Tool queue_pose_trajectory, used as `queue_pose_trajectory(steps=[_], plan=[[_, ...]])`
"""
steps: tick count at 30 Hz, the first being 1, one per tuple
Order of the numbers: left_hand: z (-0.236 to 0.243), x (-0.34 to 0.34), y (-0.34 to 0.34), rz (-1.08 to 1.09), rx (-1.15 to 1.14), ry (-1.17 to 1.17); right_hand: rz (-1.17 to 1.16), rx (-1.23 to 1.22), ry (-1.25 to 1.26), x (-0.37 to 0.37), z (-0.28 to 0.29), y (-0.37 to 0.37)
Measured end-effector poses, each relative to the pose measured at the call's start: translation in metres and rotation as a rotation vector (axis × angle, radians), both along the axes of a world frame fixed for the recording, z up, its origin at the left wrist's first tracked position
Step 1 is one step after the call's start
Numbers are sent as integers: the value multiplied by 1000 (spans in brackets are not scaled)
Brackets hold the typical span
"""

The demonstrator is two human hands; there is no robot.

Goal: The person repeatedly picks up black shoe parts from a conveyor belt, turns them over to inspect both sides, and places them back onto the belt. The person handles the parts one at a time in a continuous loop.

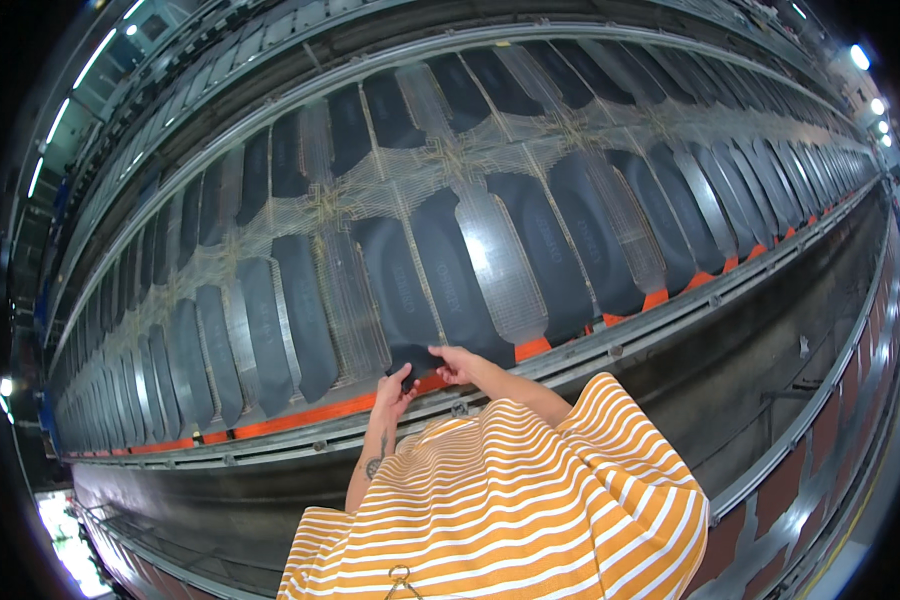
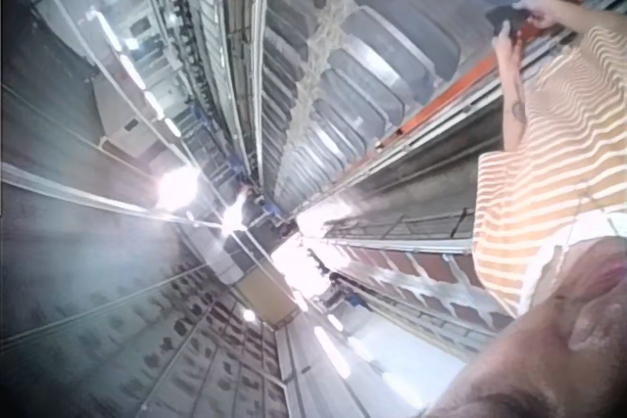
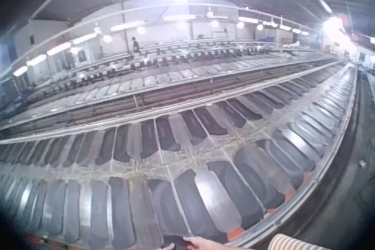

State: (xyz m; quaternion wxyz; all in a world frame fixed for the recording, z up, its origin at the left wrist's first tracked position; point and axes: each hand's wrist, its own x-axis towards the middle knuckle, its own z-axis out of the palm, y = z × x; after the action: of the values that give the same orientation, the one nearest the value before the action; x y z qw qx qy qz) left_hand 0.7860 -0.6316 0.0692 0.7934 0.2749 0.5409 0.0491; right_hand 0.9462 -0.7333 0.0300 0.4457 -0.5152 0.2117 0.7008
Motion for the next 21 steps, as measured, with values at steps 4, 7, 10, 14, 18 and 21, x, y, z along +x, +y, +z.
queue_pose_trajectory(steps=[4,7,10,14,18,21], plan=[[50,21,38,124,119,-186,-78,175,-390,24,84,64],[192,40,64,207,316,-322,-176,527,-583,42,203,100],[296,31,51,174,579,-505,-62,962,-727,50,289,77],[320,-11,39,-13,642,-542,-308,1046,9,69,248,75],[305,-95,48,-294,722,-300,-385,1151,37,73,245,107],[302,-149,62,-227,805,-108,-516,815,-25,98,226,130]])
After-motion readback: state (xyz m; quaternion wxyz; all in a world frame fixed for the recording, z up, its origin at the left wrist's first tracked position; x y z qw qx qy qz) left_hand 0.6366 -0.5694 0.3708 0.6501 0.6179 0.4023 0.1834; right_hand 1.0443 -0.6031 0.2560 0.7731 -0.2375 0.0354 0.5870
